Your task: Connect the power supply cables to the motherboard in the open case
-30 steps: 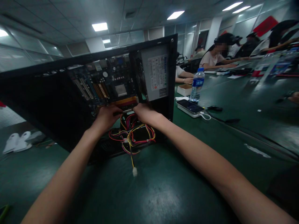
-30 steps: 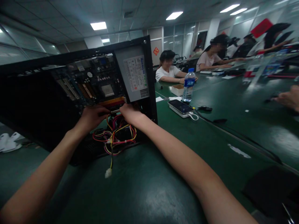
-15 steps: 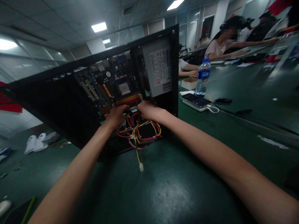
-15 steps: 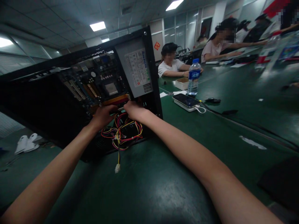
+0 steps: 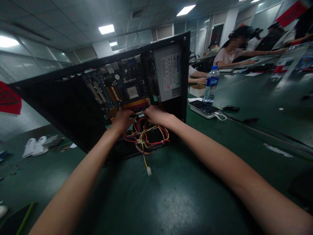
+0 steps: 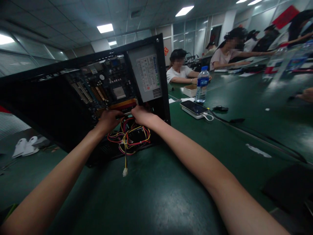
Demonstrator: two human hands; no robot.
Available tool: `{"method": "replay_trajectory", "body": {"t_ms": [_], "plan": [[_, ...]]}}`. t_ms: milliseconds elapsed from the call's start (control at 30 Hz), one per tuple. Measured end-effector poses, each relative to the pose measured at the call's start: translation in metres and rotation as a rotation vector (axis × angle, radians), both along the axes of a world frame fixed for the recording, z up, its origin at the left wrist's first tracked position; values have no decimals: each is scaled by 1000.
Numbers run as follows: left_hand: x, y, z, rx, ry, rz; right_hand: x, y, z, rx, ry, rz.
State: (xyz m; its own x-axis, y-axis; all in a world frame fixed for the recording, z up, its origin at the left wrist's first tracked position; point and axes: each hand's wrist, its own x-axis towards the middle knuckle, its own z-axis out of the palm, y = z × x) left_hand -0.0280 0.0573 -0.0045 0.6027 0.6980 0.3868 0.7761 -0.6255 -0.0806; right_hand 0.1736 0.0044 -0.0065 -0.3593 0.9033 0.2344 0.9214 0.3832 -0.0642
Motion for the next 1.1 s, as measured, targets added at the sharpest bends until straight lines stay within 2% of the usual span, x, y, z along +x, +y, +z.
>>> {"method": "replay_trajectory", "body": {"t_ms": [1100], "plan": [[3, -8, 3, -7, 36, 44, 0, 1, 1, 0, -19, 30]]}}
